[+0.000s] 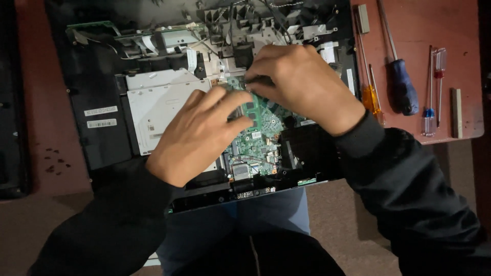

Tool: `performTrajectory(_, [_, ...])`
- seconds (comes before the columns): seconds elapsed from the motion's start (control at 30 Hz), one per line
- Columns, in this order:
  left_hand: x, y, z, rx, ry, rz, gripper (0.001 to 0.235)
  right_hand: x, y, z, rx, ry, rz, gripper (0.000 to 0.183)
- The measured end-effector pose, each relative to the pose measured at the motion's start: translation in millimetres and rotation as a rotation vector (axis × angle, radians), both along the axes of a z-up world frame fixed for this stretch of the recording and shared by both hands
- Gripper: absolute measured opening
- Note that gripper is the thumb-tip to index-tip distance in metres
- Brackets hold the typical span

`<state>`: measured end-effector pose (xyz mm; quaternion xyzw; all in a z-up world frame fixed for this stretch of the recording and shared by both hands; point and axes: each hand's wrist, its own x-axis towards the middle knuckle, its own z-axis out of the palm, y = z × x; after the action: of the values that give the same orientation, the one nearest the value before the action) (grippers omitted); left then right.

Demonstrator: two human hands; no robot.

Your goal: The person works on the internal components of a disassembled laptop, using a screwdriver to remove screws and disconnecting wires from the motherboard. They also handle a small circuit board and a hard drive, placing them on the table.

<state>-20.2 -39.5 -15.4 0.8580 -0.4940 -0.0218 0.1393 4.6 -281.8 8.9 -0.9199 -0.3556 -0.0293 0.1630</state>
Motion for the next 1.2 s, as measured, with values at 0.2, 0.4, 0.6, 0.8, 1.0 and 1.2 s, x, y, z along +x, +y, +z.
performTrajectory(0.2, [-1.4,1.6,-0.7,-0.053,-0.078,-0.040,0.036,0.5,-2.2,-3.1,-0.021,-0.032,0.026,0.018])
performTrajectory(0.4, [-4.3,-0.2,-3.8,-0.019,-0.085,-0.055,0.034,-7.5,1.6,-1.0,-0.141,-0.097,0.012,0.011])
performTrajectory(0.6, [-4.4,-3.1,-0.3,-0.023,-0.089,-0.070,0.026,-13.9,3.0,-5.2,-0.172,-0.178,0.017,0.009])
performTrajectory(0.8, [-5.4,-4.8,0.2,-0.002,-0.165,-0.090,0.029,-18.7,4.1,-9.8,-0.263,-0.281,0.007,0.017])
performTrajectory(1.0, [-4.9,-5.9,-0.5,-0.043,-0.205,-0.095,0.023,-20.0,5.5,-16.0,-0.370,-0.364,0.005,0.023])
performTrajectory(1.2, [-4.8,-6.4,-4.8,-0.011,-0.219,-0.095,0.029,-21.8,5.5,-11.7,-0.427,-0.391,0.010,0.019])
